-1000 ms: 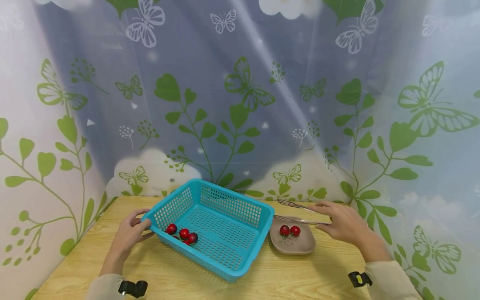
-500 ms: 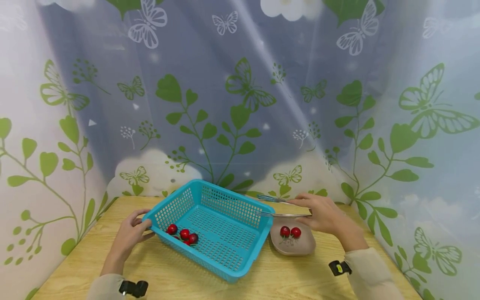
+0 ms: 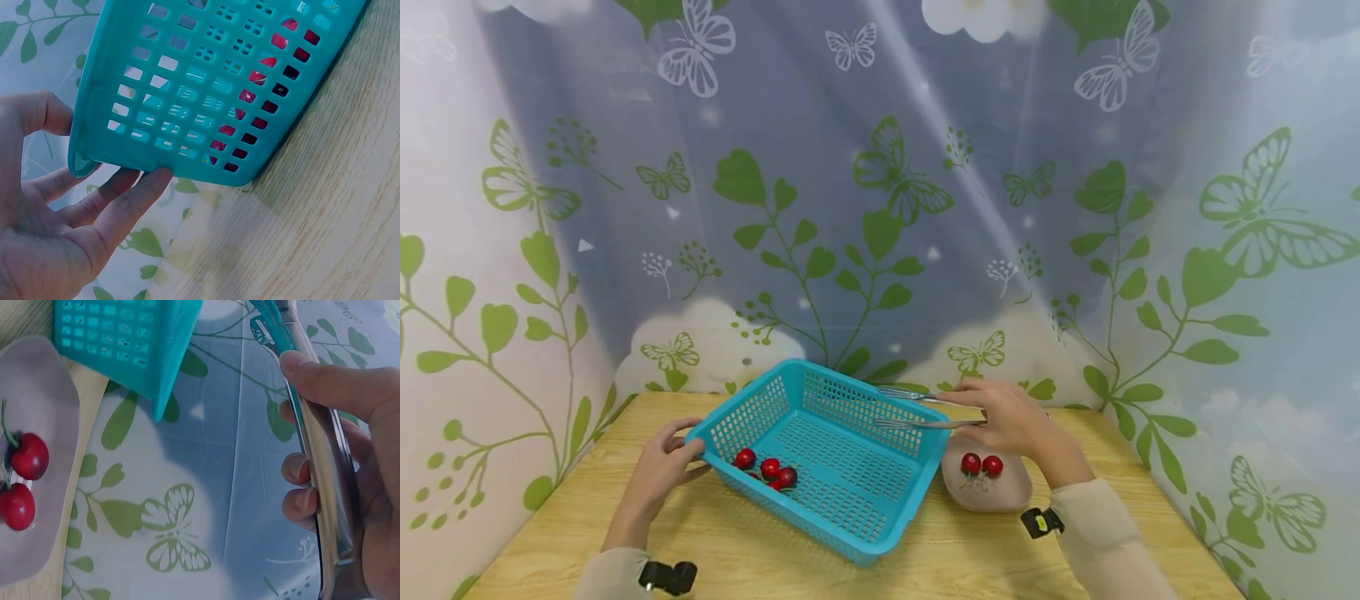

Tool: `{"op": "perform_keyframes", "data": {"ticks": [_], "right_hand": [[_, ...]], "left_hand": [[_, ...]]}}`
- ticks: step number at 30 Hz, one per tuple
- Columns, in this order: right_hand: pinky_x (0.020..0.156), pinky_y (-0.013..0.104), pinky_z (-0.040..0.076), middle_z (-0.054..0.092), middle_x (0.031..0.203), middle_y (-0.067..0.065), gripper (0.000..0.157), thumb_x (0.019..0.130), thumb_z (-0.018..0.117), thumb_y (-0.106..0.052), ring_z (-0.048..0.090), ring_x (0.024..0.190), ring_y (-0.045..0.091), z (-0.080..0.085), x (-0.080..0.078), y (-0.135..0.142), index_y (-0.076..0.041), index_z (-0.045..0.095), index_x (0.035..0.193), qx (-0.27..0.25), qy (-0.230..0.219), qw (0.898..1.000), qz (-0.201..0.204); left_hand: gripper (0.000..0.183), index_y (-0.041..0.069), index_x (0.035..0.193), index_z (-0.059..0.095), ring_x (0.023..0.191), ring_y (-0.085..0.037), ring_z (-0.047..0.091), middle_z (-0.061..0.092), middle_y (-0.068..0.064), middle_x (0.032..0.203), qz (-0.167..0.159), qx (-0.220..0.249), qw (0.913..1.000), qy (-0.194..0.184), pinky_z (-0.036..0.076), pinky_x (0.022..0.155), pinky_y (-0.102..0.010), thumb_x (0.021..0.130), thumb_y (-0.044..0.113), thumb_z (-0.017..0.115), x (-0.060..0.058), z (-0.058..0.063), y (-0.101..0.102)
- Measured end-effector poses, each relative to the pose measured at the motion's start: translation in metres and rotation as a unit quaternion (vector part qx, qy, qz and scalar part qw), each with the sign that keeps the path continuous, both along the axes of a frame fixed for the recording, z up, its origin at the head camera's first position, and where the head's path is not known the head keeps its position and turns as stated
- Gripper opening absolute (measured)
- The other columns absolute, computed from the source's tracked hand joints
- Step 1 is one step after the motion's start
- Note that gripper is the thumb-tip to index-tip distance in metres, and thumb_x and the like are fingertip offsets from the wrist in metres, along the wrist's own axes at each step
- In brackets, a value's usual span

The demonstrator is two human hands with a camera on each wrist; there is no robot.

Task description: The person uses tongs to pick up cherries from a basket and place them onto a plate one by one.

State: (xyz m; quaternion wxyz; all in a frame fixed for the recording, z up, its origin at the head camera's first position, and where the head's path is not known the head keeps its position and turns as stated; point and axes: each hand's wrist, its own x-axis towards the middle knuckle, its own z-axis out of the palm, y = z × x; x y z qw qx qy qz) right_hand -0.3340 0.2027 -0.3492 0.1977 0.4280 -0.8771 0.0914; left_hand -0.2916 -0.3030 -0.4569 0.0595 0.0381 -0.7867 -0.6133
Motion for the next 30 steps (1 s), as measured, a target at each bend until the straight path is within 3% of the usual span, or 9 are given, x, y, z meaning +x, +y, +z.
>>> {"op": "perform_keyframes", "data": {"ticks": [6, 11, 19, 27, 30], "right_hand": [[0.056, 0.016, 0.038, 0.069, 0.117, 0.001, 0.049, 0.089, 0.082, -0.019, 0.049, 0.068, 0.002, 0.002, -0.004, -0.013, -0.018, 0.07, 0.136, 0.0, -0.025, 1.0, 0.003], [0.062, 0.019, 0.046, 0.07, 0.121, 0.001, 0.051, 0.088, 0.082, -0.019, 0.059, 0.079, 0.008, 0.006, -0.007, -0.026, -0.02, 0.069, 0.137, 0.005, -0.036, 0.999, 0.005], [0.066, 0.021, 0.05, 0.07, 0.124, -0.001, 0.051, 0.09, 0.081, -0.023, 0.06, 0.085, 0.007, 0.008, -0.01, -0.046, -0.025, 0.067, 0.139, 0.02, -0.055, 0.998, -0.004], [0.084, 0.038, 0.062, 0.069, 0.131, 0.003, 0.051, 0.09, 0.081, -0.02, 0.07, 0.106, 0.022, 0.009, -0.014, -0.063, -0.022, 0.068, 0.138, 0.02, -0.063, 0.998, 0.015], [0.079, 0.031, 0.06, 0.07, 0.127, 0.001, 0.05, 0.09, 0.081, -0.023, 0.068, 0.098, 0.015, 0.008, -0.017, -0.069, -0.021, 0.068, 0.138, 0.024, -0.055, 0.998, 0.027]], "left_hand": [[0.054, 0.004, 0.156, 0.037, 0.091, -0.005, 0.067, 0.063, -0.015, 0.118, -0.001, -0.002, 1.0, 0.0, 0.064, 0.096, -0.044, 0.104, 0.014, 0.05, -0.001, -0.001, -0.001], [0.054, 0.003, 0.155, 0.037, 0.092, -0.005, 0.068, 0.063, -0.015, 0.118, -0.001, -0.003, 1.0, 0.001, 0.064, 0.095, -0.044, 0.104, 0.013, 0.05, -0.001, 0.0, -0.001], [0.054, 0.003, 0.155, 0.038, 0.092, -0.004, 0.067, 0.065, -0.016, 0.12, -0.003, -0.003, 1.0, 0.005, 0.065, 0.094, -0.043, 0.103, 0.013, 0.05, -0.002, 0.001, -0.001], [0.054, 0.003, 0.155, 0.038, 0.092, -0.004, 0.067, 0.065, -0.015, 0.119, -0.004, -0.004, 1.0, 0.004, 0.065, 0.095, -0.044, 0.104, 0.013, 0.05, -0.002, -0.001, -0.001], [0.054, 0.003, 0.156, 0.037, 0.093, -0.005, 0.067, 0.064, -0.015, 0.12, -0.004, -0.005, 1.0, 0.0, 0.064, 0.095, -0.044, 0.104, 0.013, 0.05, -0.001, -0.002, -0.001]]}}
